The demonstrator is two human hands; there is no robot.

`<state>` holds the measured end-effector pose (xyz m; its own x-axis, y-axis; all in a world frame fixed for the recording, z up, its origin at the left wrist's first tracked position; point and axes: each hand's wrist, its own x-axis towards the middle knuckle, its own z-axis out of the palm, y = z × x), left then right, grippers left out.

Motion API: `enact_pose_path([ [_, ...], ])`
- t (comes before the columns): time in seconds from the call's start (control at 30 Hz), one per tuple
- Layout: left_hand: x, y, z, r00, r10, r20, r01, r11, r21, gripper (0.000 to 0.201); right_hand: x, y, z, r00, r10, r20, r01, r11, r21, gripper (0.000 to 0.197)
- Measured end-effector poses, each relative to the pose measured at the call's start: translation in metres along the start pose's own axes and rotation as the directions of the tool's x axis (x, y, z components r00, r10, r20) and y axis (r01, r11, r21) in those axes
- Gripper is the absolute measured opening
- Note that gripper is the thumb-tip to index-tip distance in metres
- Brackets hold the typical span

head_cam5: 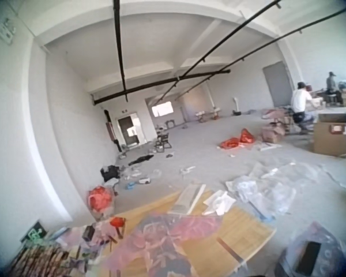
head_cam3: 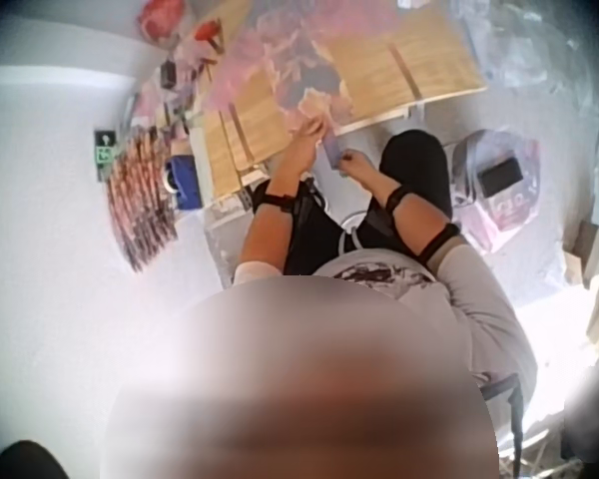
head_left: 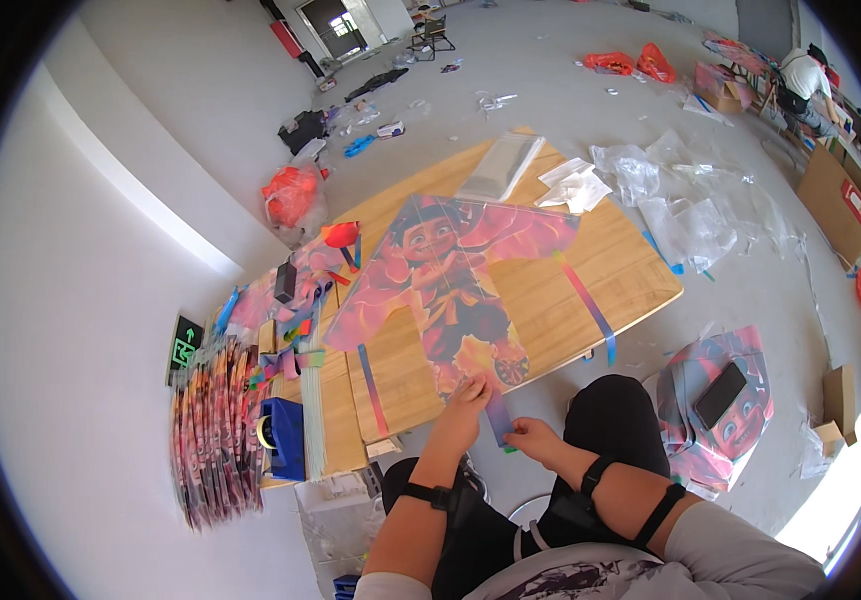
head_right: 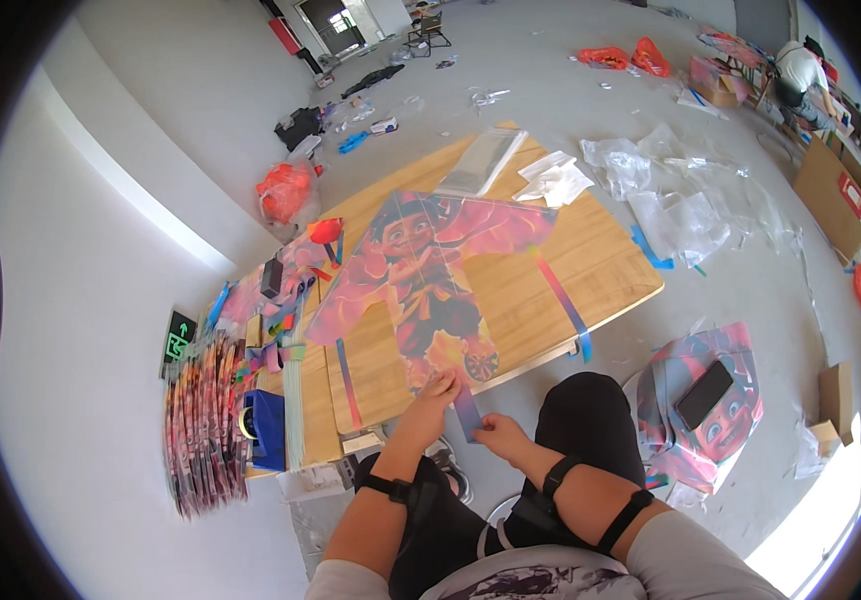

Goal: Assembling a decorative kite by attaching colorful strips to the body and folding the material.

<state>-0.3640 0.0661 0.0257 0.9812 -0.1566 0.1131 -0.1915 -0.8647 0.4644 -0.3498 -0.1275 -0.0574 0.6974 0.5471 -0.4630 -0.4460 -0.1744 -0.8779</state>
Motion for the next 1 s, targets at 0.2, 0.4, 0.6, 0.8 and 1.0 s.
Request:
enact_pose_path([
  [0.2,-0.002,-0.001,0.009,1.000,-0.021,0.003,0.020,0.990,0.137,0.056,-0.005,-0.008,0.002,1.000,0.008,0.023,-0.008,1.000,-0.021,0.019],
  [0.4,-0.009,0.006,0.008,1.000,-0.016,0.009,0.015,0.984,0.178,0.061,-0.006,-0.009,0.003,0.999,0.037,-0.009,-0.037,0.999,0.009,0.027],
  [0.6,-0.008,0.010,0.006,0.994,-0.039,-0.098,0.038,0.999,-0.008,0.055,0.012,0.021,0.002,0.999,-0.003,-0.040,0.004,1.000,0.020,0.028],
  [0.8,-0.019,-0.006,0.019,0.984,-0.027,-0.174,0.028,1.000,0.005,0.053,-0.002,0.001,0.004,0.999,0.024,-0.031,-0.027,0.995,-0.092,0.025],
  [1.0,-0.014,0.009,0.017,0.989,-0.049,-0.139,0.055,0.998,0.039,0.063,-0.008,-0.006,-0.002,0.998,0.023,-0.058,-0.030,0.992,-0.126,0.025],
])
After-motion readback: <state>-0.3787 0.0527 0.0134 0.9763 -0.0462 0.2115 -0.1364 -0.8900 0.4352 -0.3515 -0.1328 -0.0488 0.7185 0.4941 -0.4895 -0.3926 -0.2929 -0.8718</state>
